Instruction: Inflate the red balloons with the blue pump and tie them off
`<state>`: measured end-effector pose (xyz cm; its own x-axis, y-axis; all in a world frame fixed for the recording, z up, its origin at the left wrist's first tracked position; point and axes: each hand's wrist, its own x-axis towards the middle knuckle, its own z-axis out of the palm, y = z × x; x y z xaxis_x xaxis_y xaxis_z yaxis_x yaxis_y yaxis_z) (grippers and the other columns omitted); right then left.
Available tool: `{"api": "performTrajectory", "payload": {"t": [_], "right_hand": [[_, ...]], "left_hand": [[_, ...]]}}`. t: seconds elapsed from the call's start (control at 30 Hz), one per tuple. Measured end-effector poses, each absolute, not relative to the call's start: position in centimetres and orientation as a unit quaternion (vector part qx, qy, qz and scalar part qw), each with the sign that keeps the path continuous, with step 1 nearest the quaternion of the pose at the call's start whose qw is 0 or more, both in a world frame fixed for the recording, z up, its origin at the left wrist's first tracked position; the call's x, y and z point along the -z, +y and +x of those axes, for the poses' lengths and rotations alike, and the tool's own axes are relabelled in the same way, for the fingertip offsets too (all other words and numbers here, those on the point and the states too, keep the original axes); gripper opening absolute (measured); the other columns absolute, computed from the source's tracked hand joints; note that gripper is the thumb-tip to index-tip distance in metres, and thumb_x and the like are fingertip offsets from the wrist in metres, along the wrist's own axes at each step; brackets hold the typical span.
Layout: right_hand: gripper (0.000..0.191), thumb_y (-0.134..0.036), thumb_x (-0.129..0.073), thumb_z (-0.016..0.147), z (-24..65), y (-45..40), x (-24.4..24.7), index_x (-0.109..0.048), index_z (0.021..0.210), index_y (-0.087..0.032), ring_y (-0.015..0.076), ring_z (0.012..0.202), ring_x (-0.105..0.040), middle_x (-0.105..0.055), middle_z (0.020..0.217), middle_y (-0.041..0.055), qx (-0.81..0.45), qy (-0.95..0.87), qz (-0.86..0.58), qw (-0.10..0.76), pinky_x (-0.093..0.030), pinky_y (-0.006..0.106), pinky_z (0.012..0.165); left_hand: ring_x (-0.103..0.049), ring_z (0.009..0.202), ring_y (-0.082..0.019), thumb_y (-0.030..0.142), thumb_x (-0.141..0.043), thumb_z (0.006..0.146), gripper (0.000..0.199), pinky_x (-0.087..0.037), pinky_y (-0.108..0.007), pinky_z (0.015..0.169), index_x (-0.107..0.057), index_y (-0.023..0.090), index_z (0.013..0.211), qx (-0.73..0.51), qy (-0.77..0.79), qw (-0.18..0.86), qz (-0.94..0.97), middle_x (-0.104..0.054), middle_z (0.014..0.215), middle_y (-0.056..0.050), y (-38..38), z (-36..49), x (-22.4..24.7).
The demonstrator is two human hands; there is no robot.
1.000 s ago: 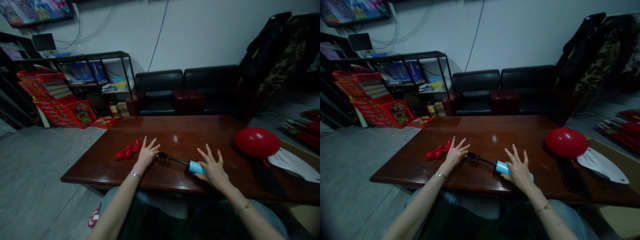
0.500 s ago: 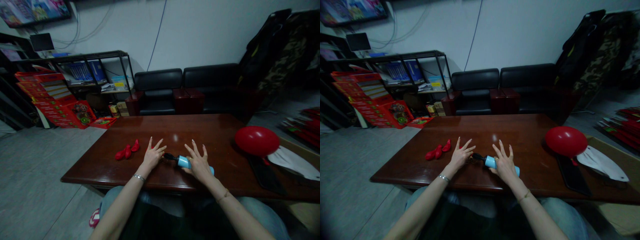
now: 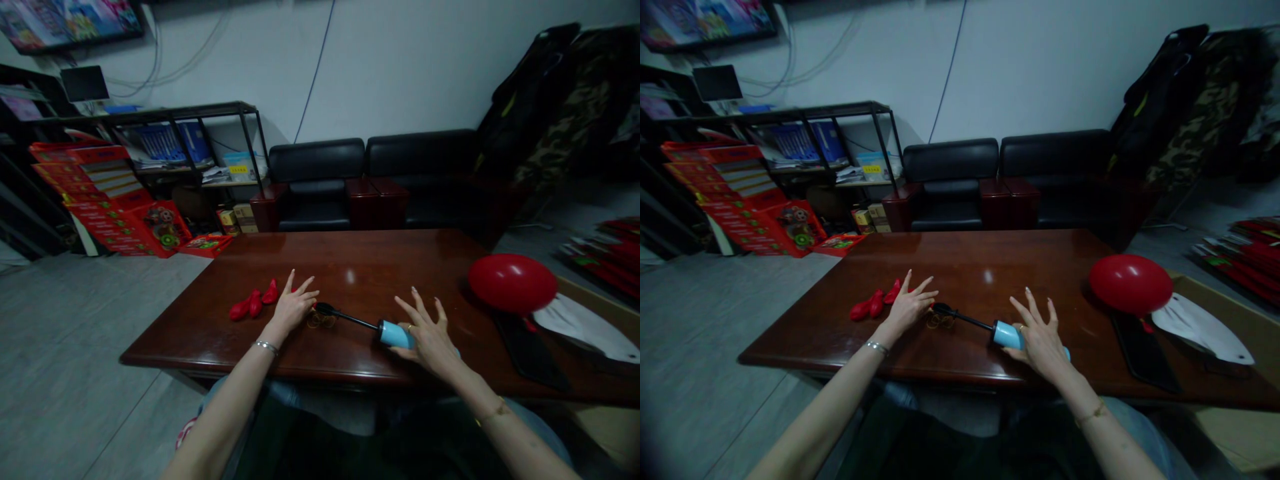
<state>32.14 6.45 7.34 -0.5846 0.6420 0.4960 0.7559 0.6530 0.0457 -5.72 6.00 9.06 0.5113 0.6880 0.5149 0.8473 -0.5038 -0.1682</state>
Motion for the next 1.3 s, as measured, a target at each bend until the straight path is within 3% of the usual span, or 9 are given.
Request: {"api": "performTrajectory", "payload": {"t": [0.43, 0.9, 1.3], "right_hand": [[0.027, -0.045, -0.073, 0.072, 25.6, 6.6, -7.8, -0.072, 0.084, -0.02, 0.0378, 0.149, -0.018, -0.041, 0.154, 0.0075, 0.143, -0.872, -0.392, 0.255, -0.004, 0.07, 0.115], [0.035, -0.053, -0.067, 0.077, 32.6, 7.1, -6.7, -0.075, 0.097, -0.025, 0.0388, 0.149, -0.015, -0.042, 0.153, 0.0076, 0.119, -0.888, -0.381, 0.227, -0.005, 0.071, 0.114], [0.025, -0.043, -0.07, 0.075, 27.0, 6.0, -8.2, -0.072, 0.083, -0.02, 0.0368, 0.149, -0.016, -0.038, 0.156, 0.0051, 0.147, -0.889, -0.378, 0.214, -0.005, 0.067, 0.118]], "left_hand": [[-0.047, 0.136, -0.024, 0.015, -0.051, 0.096, 0.023, 0.015, -0.06, 0.121, -0.073, 0.02, 0.092, 0.222, -0.427, 0.24, -0.843, -0.073, 0.118, -0.003, 5.5, -1.1, -9.1], [-0.051, 0.134, -0.024, 0.022, -0.061, 0.091, 0.013, 0.01, -0.061, 0.121, -0.074, 0.025, 0.088, 0.21, -0.454, 0.221, -0.837, -0.076, 0.109, 0.0, 5.4, -6.4, -8.4], [-0.047, 0.137, -0.023, 0.016, -0.058, 0.092, 0.016, 0.014, -0.057, 0.122, -0.071, 0.02, 0.084, 0.214, -0.418, 0.215, -0.856, -0.074, 0.114, -0.002, 5.1, -1.2, -7.5]]}}
